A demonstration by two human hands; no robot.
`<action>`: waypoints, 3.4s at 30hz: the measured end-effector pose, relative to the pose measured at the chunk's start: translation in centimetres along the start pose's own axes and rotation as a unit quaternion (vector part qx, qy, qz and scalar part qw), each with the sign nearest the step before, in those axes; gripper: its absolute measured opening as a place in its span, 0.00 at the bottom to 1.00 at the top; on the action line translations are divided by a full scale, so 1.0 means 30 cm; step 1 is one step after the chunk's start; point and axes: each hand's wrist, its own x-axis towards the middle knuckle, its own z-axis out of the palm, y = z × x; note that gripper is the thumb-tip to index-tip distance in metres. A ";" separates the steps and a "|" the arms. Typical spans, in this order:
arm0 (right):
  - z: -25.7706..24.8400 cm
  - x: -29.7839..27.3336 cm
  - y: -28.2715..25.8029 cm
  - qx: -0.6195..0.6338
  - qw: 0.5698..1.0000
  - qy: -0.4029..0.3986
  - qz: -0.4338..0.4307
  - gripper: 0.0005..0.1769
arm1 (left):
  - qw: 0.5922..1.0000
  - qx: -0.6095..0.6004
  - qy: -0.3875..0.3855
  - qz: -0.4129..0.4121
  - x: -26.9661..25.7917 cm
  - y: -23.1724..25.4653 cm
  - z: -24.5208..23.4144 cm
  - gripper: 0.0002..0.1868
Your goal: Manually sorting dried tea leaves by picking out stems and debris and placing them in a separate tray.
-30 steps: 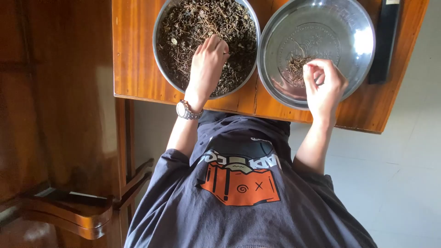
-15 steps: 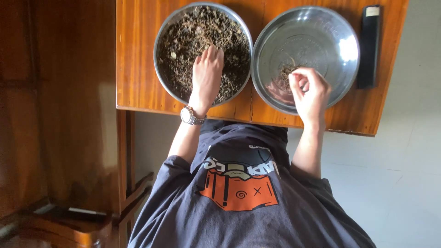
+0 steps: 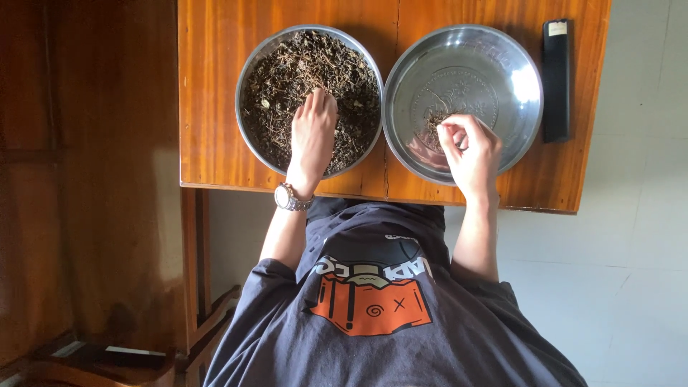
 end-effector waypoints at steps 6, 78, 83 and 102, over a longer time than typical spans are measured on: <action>0.002 -0.002 0.010 -0.005 1.000 -0.007 0.003 0.02 | 0.991 -0.121 0.053 -0.029 -0.007 -0.020 -0.009 0.02; -0.060 0.018 0.027 -0.006 1.000 0.014 -0.001 0.06 | 0.994 -0.102 -0.026 0.006 -0.068 -0.030 -0.072 0.19; -0.039 0.011 0.035 -0.001 1.000 0.004 -0.015 0.04 | 0.996 -0.085 0.011 0.002 -0.042 -0.109 -0.001 0.10; -0.027 0.017 0.014 -0.009 0.999 -0.016 -0.039 0.02 | 0.999 -0.025 0.034 0.021 0.147 -0.210 0.050 0.12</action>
